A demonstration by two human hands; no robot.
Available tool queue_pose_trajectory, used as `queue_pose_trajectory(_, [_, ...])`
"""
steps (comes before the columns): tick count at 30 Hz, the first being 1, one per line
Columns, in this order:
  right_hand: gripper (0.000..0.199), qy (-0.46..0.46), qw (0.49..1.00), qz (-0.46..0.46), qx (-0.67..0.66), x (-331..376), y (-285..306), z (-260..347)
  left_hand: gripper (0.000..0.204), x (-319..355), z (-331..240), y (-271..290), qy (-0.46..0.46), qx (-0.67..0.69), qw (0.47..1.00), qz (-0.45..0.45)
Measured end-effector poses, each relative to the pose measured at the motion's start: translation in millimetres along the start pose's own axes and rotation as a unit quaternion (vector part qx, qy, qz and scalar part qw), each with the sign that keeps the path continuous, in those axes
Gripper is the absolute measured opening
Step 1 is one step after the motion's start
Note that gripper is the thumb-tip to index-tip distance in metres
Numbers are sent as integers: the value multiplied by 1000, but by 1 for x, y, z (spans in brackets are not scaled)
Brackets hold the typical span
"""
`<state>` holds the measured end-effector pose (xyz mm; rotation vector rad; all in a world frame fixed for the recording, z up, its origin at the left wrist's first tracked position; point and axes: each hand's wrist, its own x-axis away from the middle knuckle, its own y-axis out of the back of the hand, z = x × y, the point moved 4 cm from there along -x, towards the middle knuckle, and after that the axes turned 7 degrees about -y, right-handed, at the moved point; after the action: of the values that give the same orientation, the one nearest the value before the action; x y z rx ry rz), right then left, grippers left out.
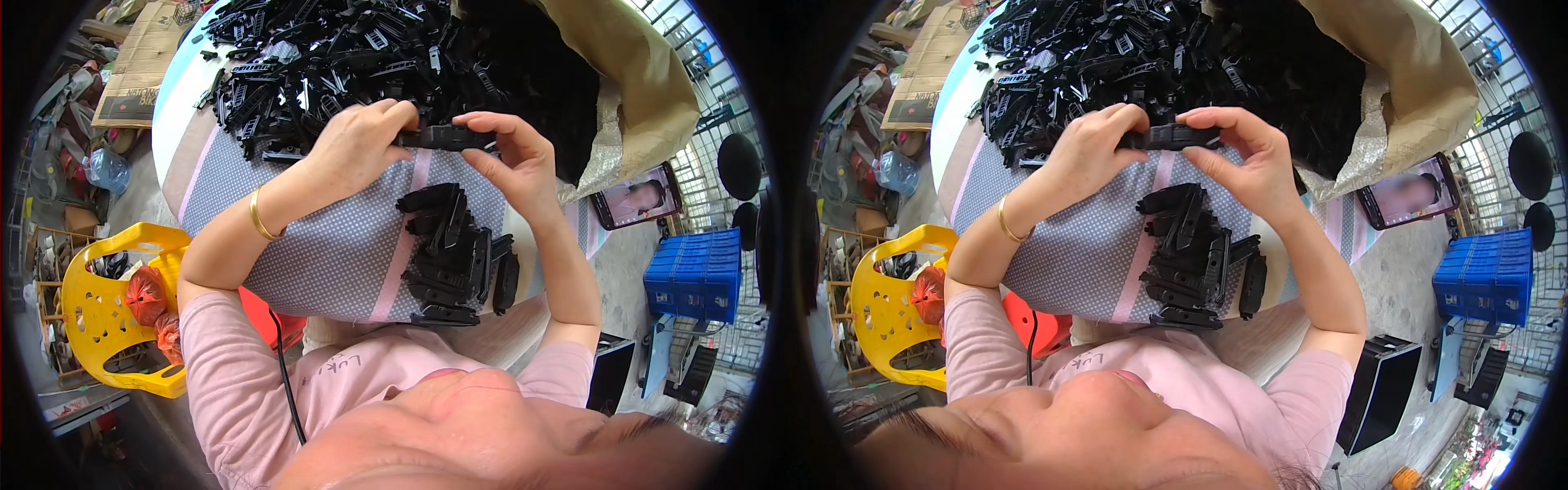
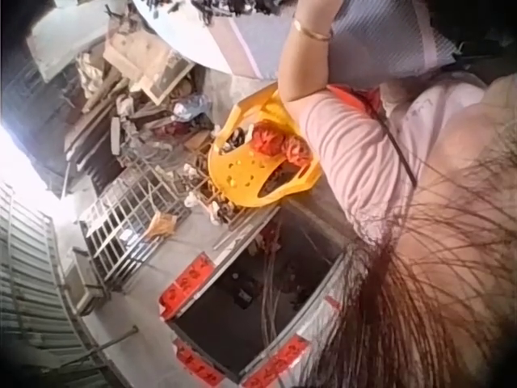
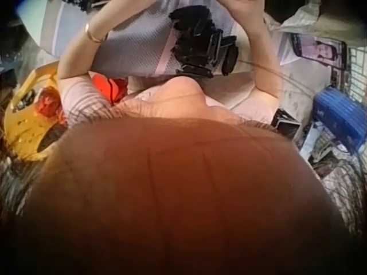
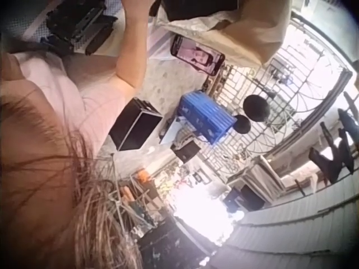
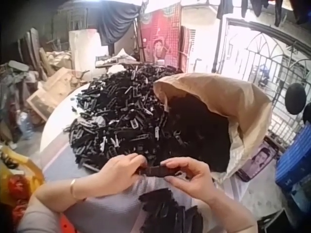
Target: Assembling or inspecting black plastic hair claw clips at a workbench.
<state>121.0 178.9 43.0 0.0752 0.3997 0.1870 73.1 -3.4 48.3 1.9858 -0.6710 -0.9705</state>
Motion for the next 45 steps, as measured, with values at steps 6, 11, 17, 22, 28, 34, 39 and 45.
queue_pose_trajectory(6, [39, 77, 974, -7, 214, 2, -16, 4, 32, -1, -2, -7, 46, 228, 972, -26])
queue_pose_trajectory(11, [44, 129, 947, -41, 290, 3, -18, 7, 46, 5, 7, -11, 125, 366, 922, 11])
queue_pose_trajectory(17, [47, 186, 905, -51, 380, 8, -25, 10, 49, 9, 6, -12, 179, 413, 893, 14])
queue_pose_trajectory(22, [44, 212, 893, -62, 392, 9, -24, 10, 46, 9, 3, -9, 160, 430, 888, -5])
queue_pose_trajectory(28, [44, 211, 891, -53, 398, 10, -24, 13, 40, 8, 9, -12, 167, 506, 845, -41])
queue_pose_trajectory(34, [53, -1, 964, -51, 261, 4, -13, 4, 44, 6, -2, -6, 98, 383, 918, -25])
queue_pose_trajectory(39, [48, 22, 920, 16, 390, 6, -15, 3, 38, 6, -11, -5, 16, 252, 966, -54])
queue_pose_trajectory(45, [43, 85, 916, 4, 393, 10, -9, 5, 36, 6, -18, -1, -40, 219, 972, -73])
